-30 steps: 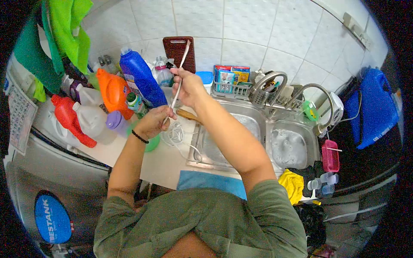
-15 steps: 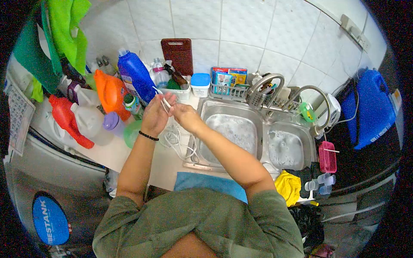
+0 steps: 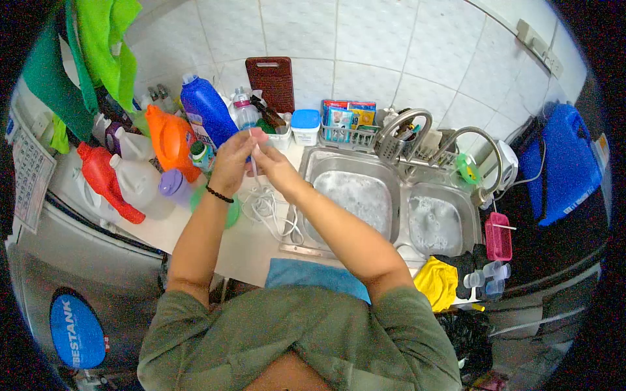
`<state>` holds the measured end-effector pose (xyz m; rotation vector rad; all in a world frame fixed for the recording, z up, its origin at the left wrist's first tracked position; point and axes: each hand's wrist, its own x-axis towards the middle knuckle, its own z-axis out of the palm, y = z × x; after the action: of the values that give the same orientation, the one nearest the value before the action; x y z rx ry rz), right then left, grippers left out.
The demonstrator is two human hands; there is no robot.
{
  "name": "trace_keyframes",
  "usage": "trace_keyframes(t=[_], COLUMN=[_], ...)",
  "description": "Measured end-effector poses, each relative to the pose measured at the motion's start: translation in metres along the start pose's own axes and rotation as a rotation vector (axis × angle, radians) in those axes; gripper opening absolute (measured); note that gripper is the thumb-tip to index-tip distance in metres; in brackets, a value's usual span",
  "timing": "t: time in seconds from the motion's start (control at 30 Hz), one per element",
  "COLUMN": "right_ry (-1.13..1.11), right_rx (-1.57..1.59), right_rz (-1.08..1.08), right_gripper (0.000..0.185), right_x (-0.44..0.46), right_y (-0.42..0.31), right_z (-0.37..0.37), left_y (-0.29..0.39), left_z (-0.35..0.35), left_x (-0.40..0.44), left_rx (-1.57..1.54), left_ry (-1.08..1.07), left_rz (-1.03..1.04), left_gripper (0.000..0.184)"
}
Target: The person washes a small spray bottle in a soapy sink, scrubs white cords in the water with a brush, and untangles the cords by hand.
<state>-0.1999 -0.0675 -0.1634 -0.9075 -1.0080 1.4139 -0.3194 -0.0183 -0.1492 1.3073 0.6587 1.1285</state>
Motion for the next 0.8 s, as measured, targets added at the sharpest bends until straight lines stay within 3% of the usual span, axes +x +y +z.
trace_keyframes(t=[0.03,0.1,0.4,0.67,0.8], right_ry=[-0.038,-0.12,-0.083,-0.15,-0.201], right_rx=[-0.084,-0.254,-0.16,0.066,0.045], right_rz=[-0.031,-0.098,-0.229,-0.122,-0.097], right_gripper=[0.04,0.041,0.038,0.035,0.035], right_x=[0.002,0.008,0.027,0.012,0.013], right_y=[-0.005,-0.014,0.001,-0.019,-0.018], right_z=[-0.001,-0.006,-0.003,0.001,-0.004], left_y=[0.013,0.019,0.026,0.04,0.041], left_z=[0.004,0.007,0.001,0.002,0.006], left_x=[-0.003,0.003,0.01,0.008,0.012], left_rx=[0.157,0.049,0.065,-0.131,-0.176], left_ry=[-0.015,-0.002,-0.1,-0.147,-0.057], left_rz=[-0.014,0.023,0.009,-0.141,-0.126], left_gripper=[0.034,0.037,0.04,0.035,0.035])
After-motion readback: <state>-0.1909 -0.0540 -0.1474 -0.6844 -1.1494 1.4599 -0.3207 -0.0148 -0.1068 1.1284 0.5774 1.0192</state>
